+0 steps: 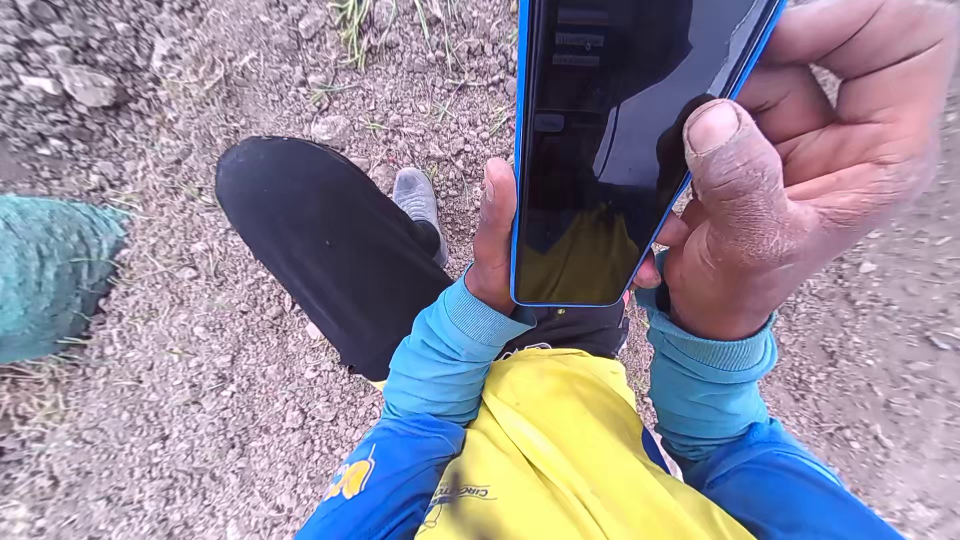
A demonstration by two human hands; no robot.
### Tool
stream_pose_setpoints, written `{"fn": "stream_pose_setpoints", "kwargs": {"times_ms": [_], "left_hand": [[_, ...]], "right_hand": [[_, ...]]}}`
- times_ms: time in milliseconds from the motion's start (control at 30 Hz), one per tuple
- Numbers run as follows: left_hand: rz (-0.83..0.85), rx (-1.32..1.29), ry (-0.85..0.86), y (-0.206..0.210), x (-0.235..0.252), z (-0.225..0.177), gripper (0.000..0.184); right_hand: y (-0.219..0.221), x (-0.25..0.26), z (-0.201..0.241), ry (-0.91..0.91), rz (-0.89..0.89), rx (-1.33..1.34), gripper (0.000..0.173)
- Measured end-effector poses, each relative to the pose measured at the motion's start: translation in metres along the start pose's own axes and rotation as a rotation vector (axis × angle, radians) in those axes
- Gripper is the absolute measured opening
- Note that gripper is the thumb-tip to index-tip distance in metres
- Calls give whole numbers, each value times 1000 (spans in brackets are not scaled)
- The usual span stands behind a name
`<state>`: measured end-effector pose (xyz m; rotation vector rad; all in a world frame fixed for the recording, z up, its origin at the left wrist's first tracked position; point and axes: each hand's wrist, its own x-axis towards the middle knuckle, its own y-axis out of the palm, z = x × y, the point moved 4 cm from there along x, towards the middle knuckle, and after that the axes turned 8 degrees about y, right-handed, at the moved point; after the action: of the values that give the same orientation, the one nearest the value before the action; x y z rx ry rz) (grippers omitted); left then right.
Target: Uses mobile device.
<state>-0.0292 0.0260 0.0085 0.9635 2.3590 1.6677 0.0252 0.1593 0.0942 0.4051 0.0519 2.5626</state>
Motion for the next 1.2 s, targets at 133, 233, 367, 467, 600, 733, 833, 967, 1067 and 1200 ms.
{"fn": "stream_pose_setpoints", "kwargs": {"times_ms": [133,233,367,467,600,733,833,967,1067,1200], "left_hand": [[-10,7,31,4,5,0,50],[-11,42,-13,-2,4,3,57],[-31,71,-115,-5,2,8,72],[-34,58,-35,-2,6,5,60],[-64,8,20,1,10,1,53],[-68,-9,12,-1,11,0,56],[-63,27,58,4,11,-4,48],[-112,7,48,-4,3,2,48],[235,-159,68,-89,-22,40,59],[-557,127,-302,-58,-20,24,62]], "right_hand": [[0,7,-7,14,-54,-3,27],[-1,11,-9,29,-101,-10,23],[-2,12,-10,31,-106,23,15],[-2,7,-13,44,-13,82,19],[-1,-3,-17,32,188,36,60],[6,-20,-14,92,320,-37,81],[8,-17,-17,35,254,-14,71],[6,-10,-12,38,82,-59,41],[4,-3,-11,25,14,-28,38],[6,-1,-8,27,-5,14,30]]}}
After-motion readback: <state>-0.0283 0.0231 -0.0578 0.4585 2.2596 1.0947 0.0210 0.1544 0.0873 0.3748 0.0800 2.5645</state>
